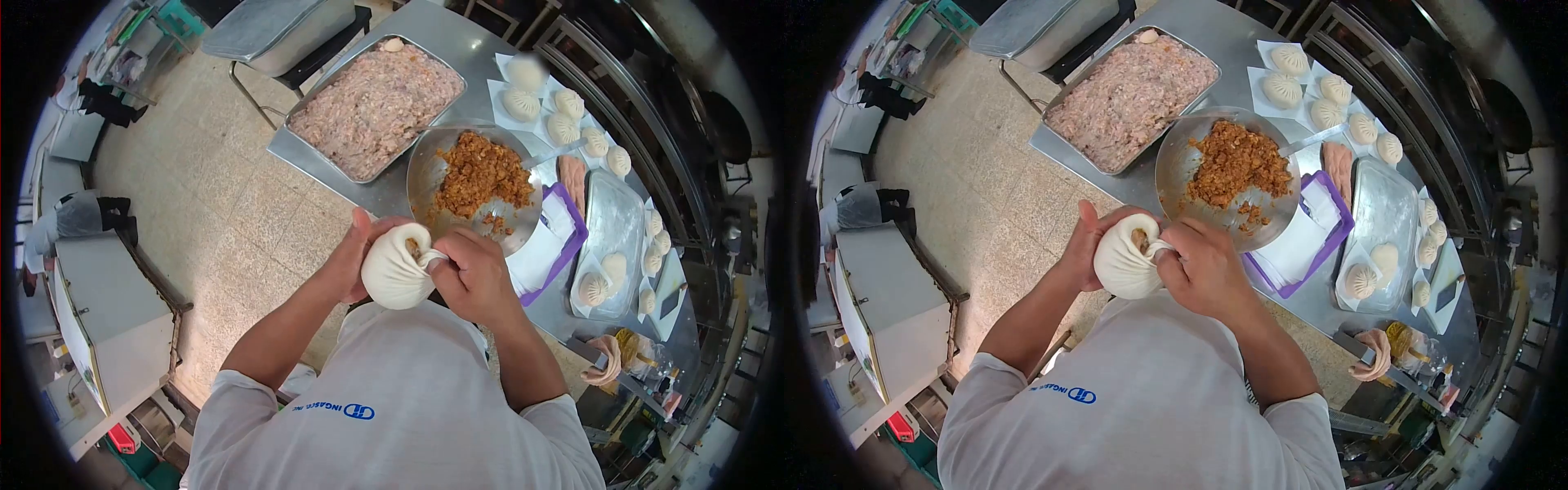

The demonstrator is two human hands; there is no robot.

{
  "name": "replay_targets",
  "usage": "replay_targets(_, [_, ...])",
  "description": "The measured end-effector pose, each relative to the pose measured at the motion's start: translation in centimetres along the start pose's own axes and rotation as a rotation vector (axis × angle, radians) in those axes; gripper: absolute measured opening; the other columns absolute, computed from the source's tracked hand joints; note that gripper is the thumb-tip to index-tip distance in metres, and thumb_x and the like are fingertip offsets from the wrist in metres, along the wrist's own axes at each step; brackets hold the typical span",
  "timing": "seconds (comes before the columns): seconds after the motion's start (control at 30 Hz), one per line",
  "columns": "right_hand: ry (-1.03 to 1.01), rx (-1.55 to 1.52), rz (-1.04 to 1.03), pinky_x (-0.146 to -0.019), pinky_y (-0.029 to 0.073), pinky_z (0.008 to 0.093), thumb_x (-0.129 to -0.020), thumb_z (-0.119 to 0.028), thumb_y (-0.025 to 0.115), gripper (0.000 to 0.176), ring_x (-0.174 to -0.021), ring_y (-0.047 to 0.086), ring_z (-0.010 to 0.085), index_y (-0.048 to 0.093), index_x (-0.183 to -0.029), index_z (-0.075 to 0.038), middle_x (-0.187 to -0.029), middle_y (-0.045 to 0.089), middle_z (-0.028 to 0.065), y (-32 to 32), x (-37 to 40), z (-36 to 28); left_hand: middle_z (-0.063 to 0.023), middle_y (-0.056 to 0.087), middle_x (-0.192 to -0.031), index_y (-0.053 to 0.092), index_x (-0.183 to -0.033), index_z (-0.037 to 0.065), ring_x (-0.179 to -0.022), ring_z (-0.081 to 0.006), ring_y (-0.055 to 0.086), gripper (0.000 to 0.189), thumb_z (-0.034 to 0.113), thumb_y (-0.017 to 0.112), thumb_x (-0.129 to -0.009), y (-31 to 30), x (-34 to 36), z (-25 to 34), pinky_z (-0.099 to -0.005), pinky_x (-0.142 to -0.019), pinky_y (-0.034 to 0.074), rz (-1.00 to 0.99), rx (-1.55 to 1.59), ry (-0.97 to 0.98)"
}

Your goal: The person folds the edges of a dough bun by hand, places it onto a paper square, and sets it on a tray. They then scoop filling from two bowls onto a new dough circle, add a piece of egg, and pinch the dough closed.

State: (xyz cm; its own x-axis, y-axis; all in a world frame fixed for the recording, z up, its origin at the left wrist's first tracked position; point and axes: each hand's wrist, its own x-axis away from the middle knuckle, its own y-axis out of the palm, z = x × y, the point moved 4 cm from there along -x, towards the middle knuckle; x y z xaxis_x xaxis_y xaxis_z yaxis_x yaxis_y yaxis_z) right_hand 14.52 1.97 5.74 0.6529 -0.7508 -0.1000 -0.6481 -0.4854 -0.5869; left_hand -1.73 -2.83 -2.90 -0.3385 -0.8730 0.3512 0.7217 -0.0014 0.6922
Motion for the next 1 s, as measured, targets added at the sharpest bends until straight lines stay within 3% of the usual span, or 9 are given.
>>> replay_targets(0.1, [0.057,-0.056,0.01,-0.066,0.045,0.0433,-0.081,-0.006,0.063,0.01,-0.075,0.059,0.0335,0.061,-0.09,0.0,-0.086,0.059,0.0157,-0.1,-0.2,-0.7,-0.0154,0.06,-0.124,0.048,-0.134,0.0,-0.116,-0.0244,0.06,0.112,0.092,0.032,-0.073,0.5,0.3,0.1,-0.0427,-0.1,0.05,0.035,-0.054,0.031])
replay_targets(0.17, [0.126,-0.121,0.207,-0.062,0.045,0.0438,-0.08,-0.004,0.061,0.006,-0.07,0.058,0.0351,0.06,-0.085,0.0,-0.078,0.057,0.0156,-0.5,-0.7,-1.4,-0.015,0.06,-0.124,0.048,-0.135,0.0,-0.116,-0.0239,0.06,0.111,0.091,0.032,-0.074,0.3,0.2,0.2,-0.0423,-0.1,0.05,0.065,-0.096,0.031])
replay_targets(0.33, [0.017,-0.023,0.079,-0.063,0.045,0.0431,-0.081,-0.006,0.063,0.008,-0.068,0.057,0.0352,0.058,-0.083,0.001,-0.075,0.056,0.0147,0.4,-1.0,0.2,-0.0147,0.06,-0.124,0.047,-0.135,0.001,-0.116,-0.0242,0.06,0.109,0.091,0.032,-0.076,0.1,-0.1,1.7,-0.0427,-0.1,0.05,-0.067,-0.246,0.02])
replay_targets(0.53, [0.093,-0.071,0.12,-0.062,0.044,0.0435,-0.082,-0.005,0.062,0.008,-0.068,0.056,0.0358,0.057,-0.082,0.001,-0.074,0.055,0.0156,1.1,-0.7,0.1,-0.0154,0.06,-0.122,0.05,-0.131,0.005,-0.112,-0.0271,0.061,0.103,0.091,0.03,-0.078,-0.5,-0.4,-2.4,-0.0452,-0.097,0.05,0.028,0.481,-0.021])
replay_targets(0.6, [0.124,-0.108,0.174,-0.06,0.043,0.0443,-0.081,-0.005,0.062,0.007,-0.067,0.055,0.0363,0.056,-0.081,0.0,-0.073,0.054,0.0163,0.5,-1.0,-0.2,-0.0154,0.06,-0.122,0.05,-0.131,0.004,-0.111,-0.0278,0.061,0.103,0.091,0.03,-0.079,-0.4,-0.6,-1.8,-0.0461,-0.097,0.05,-0.082,0.374,0.082])
replay_targets(0.7, [0.103,-0.172,0.143,-0.059,0.043,0.0448,-0.082,-0.005,0.063,0.009,-0.067,0.056,0.035,0.056,-0.081,0.001,-0.073,0.054,0.0163,0.4,-1.7,-0.1,-0.0157,0.059,-0.123,0.049,-0.131,0.004,-0.112,-0.0287,0.061,0.104,0.091,0.029,-0.078,-0.8,-0.7,-0.7,-0.047,-0.098,0.049,0.0,0.174,0.04])
replay_targets(0.77, [-0.015,-0.029,0.088,-0.062,0.045,0.0424,-0.083,-0.005,0.063,0.007,-0.069,0.058,0.0316,0.059,-0.085,0.0,-0.077,0.057,0.0143,0.6,-1.3,0.7,-0.0158,0.059,-0.124,0.05,-0.131,0.004,-0.113,-0.0286,0.061,0.104,0.091,0.03,-0.078,-0.1,-0.5,0.8,-0.0472,-0.099,0.05,-0.026,0.149,0.054])
replay_targets(0.9, [0.016,-0.02,0.058,-0.062,0.046,0.0418,-0.083,-0.004,0.062,0.006,-0.069,0.058,0.0317,0.059,-0.086,0.0,-0.078,0.057,0.0147,0.1,-1.0,0.5,-0.0158,0.058,-0.125,0.048,-0.133,0.005,-0.116,-0.0282,0.06,0.105,0.092,0.032,-0.076,0.5,-0.5,0.7,-0.0466,-0.098,0.051,0.021,0.148,0.126])
replay_targets(1.0, [0.051,-0.103,0.247,-0.059,0.044,0.0428,-0.082,-0.002,0.061,0.005,-0.066,0.057,0.0336,0.057,-0.083,0.001,-0.075,0.055,0.0161,-0.4,-1.7,-0.1,-0.0143,0.058,-0.126,0.046,-0.136,0.004,-0.116,-0.0261,0.06,0.101,0.087,0.038,-0.078,0.1,-0.6,1.1,-0.0431,-0.095,0.054,-0.024,0.037,0.179])
